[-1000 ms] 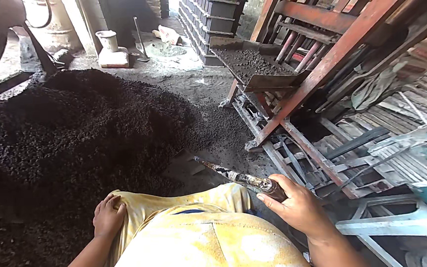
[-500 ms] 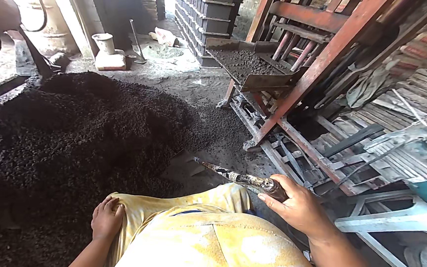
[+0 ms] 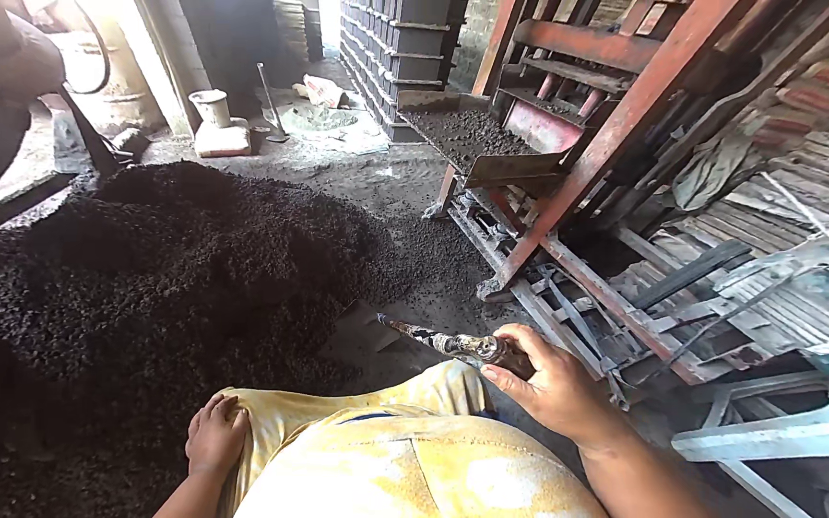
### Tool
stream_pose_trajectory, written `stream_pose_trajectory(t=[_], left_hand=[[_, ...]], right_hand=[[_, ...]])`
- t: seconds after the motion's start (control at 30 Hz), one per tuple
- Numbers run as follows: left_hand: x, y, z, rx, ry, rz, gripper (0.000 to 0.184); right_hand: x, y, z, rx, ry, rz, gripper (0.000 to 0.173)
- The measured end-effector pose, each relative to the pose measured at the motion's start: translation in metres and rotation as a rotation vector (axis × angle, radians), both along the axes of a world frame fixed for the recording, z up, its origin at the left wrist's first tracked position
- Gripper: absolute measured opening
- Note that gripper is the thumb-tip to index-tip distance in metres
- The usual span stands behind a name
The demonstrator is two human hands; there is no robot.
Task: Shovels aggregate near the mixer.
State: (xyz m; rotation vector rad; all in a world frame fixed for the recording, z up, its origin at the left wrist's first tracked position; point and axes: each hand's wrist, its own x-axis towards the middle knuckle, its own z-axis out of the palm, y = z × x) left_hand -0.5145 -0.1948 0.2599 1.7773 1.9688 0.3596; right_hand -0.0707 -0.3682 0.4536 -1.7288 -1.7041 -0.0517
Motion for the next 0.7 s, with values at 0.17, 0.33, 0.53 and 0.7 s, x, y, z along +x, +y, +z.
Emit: stream_pose_trajectory(t=[0.17, 0.33, 0.53, 0.7], left_hand=[[-0.004, -0.005, -0.002, 0.007, 0.002, 0.030, 0.035], [-0.012, -0.013, -0.008, 0.030, 0.013, 0.057, 0.035], [-0.019, -0.027, -0.008, 0.033, 0.014, 0.082, 0.035], [-0.026, -0.034, -0.008, 0.034, -0.011, 0.096, 0.036]], right_hand=[[-0.020, 0.009, 0.008, -0.031, -0.034, 0.037, 0.063], [-0.031, 0.011, 0.009, -0.031, -0.073, 0.092, 0.060], [-0.027, 0.007, 0.008, -0.050, -0.041, 0.095, 0.060], [-0.010, 0.002, 0.004, -0.063, 0.041, 0.061, 0.064]])
